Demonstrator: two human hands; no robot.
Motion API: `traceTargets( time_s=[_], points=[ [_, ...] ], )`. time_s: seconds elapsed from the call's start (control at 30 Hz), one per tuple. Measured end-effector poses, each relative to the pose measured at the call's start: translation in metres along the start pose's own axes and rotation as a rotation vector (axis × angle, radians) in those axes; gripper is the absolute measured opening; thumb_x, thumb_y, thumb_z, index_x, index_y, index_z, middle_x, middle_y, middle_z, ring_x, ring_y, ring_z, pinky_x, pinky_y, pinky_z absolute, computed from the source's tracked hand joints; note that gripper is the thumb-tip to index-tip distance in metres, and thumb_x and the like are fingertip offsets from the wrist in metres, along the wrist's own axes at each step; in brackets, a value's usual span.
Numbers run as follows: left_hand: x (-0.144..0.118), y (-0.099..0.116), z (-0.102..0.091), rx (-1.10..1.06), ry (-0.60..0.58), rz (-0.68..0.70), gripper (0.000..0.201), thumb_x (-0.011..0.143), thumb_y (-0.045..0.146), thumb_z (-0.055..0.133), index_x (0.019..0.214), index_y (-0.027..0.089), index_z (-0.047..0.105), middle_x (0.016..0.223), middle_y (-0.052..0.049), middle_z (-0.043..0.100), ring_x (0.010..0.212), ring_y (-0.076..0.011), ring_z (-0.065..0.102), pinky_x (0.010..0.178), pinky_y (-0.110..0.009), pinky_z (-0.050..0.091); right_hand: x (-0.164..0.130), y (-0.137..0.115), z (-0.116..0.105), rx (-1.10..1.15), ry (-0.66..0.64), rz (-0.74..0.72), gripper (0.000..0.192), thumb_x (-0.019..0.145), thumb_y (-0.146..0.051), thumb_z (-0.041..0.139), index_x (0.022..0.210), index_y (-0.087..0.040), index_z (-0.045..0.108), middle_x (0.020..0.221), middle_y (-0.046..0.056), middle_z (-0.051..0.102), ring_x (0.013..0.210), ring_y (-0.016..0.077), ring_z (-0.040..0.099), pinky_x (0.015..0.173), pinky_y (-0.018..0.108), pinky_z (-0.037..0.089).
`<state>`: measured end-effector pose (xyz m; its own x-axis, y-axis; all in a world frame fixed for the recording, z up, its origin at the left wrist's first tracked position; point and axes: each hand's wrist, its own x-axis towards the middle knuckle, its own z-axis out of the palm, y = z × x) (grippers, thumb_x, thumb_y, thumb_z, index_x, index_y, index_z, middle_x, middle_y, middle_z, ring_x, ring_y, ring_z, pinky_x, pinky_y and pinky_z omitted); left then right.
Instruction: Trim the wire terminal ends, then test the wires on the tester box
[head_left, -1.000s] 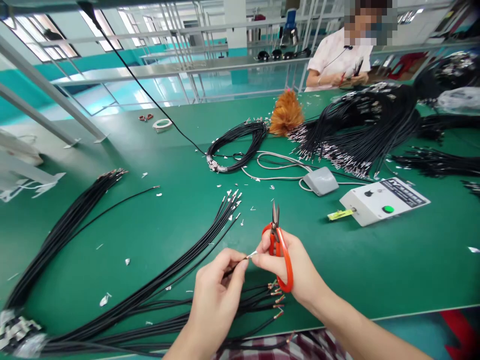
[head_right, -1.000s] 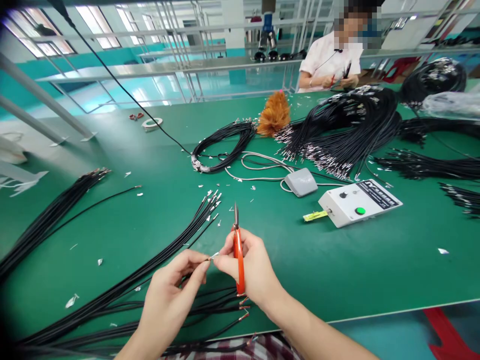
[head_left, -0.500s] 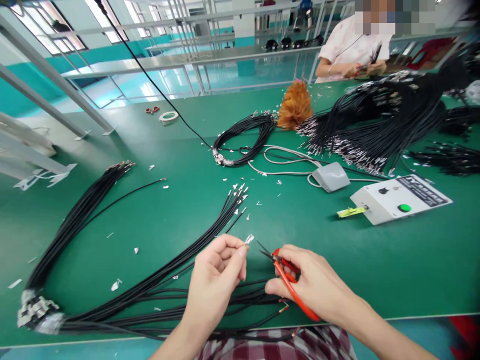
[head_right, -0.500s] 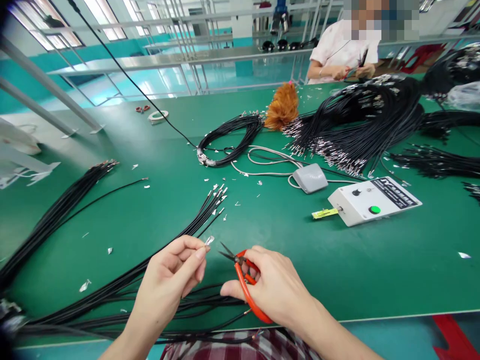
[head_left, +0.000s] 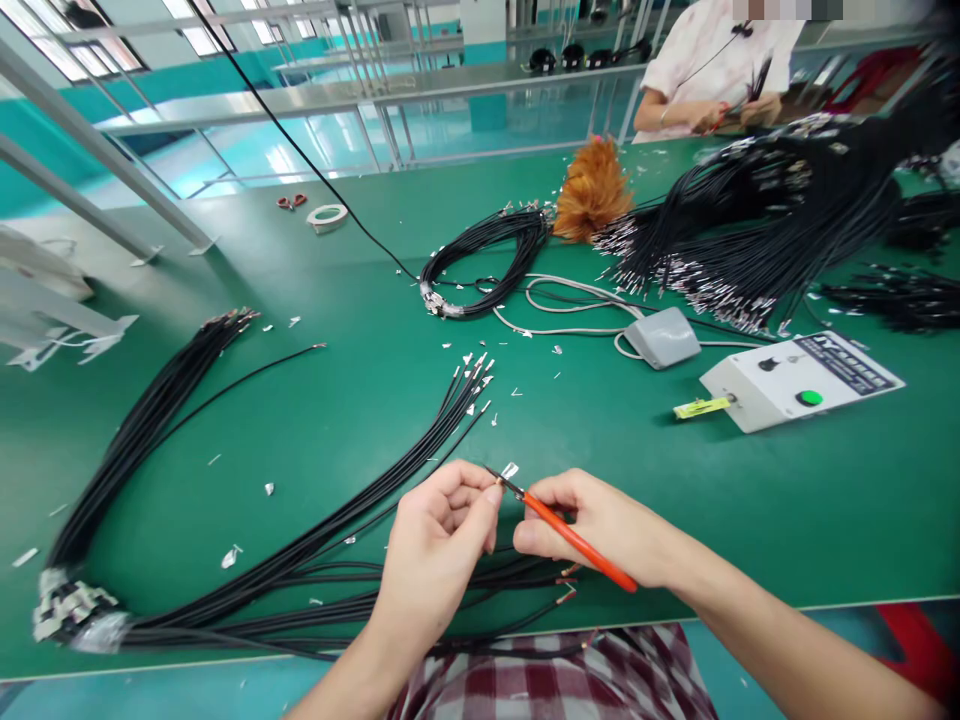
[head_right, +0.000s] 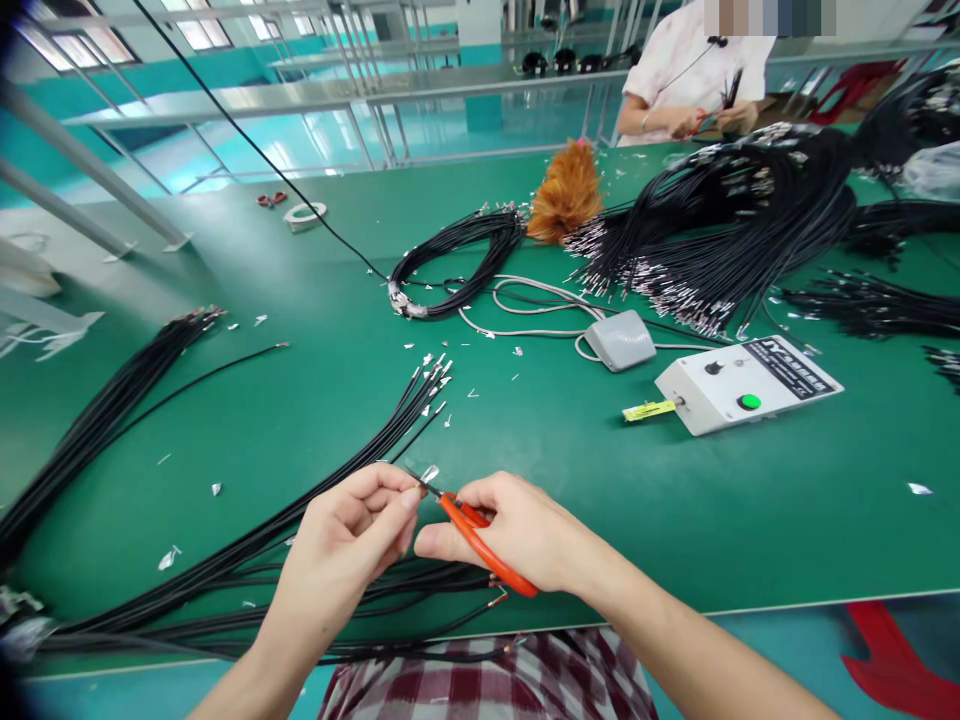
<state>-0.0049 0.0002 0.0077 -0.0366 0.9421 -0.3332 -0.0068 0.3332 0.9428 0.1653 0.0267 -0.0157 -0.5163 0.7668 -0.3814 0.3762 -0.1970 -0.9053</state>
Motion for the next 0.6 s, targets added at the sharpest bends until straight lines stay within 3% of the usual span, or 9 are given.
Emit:
traceTargets(
  time_s=[0.1,0.2,0.37,0.43,0.6],
  points=[
    [-0.001,0.001,0.000,0.007,-0.011,-0.006,0.015,0.074,0.028,0.064,0.071,0.015,0.059,0.048,0.006,0.048,0.042,-0.0056,0.041,0.038,-0.014,0.028,0.001,-0.003,-0.004,0.005,-0.105,0.029,0.043,0.067,-0.054,0.068,0.054,-0.019,0.048,0.051,-0.007,0.032,0.048,0.0078,0.025,0.044,0.022,0.023],
    [-0.001,0.001,-0.001,0.021,-0.016,-0.004,0.014,0.074,0.028,0.065,0.071,0.015,0.059,0.048,0.005,0.048,0.042,-0.0063,0.041,0.038,-0.016,0.028,0.001,-0.004,-0.006,-0.013,-0.126,0.035,0.046,0.067,-0.057,0.066,0.053,-0.019,0.045,0.051,-0.007,0.031,0.049,0.0082,0.024,0.044,0.022,0.022],
    [-0.003,-0.006,0.001,0.146,0.036,0.139,0.010,0.078,0.024,0.062,0.071,0.016,0.061,0.058,0.002,0.056,0.051,-0.0090,0.049,0.045,-0.017,0.037,-0.002,0.000,-0.001,-0.147,0.022,0.025,0.044,0.069,-0.055,0.066,0.056,-0.020,0.043,0.055,-0.006,0.031,0.051,0.0092,0.025,0.042,0.022,0.019],
    [-0.005,-0.009,0.001,0.181,0.067,0.191,0.009,0.079,0.023,0.061,0.072,0.017,0.062,0.061,0.001,0.058,0.053,-0.0096,0.050,0.047,-0.018,0.039,-0.002,0.003,0.002,-0.133,0.024,0.013,0.044,0.071,-0.055,0.065,0.056,-0.020,0.043,0.055,-0.006,0.030,0.051,0.0092,0.024,0.043,0.022,0.020],
    [-0.008,-0.009,-0.004,0.036,0.141,0.156,0.011,0.079,0.028,0.063,0.075,0.017,0.060,0.053,0.004,0.052,0.048,-0.0082,0.044,0.044,-0.016,0.035,-0.001,0.014,0.003,-0.112,0.022,0.037,0.049,0.072,-0.058,0.061,0.053,-0.020,0.038,0.053,-0.006,0.028,0.050,0.0088,0.024,0.043,0.023,0.020]
  ],
)
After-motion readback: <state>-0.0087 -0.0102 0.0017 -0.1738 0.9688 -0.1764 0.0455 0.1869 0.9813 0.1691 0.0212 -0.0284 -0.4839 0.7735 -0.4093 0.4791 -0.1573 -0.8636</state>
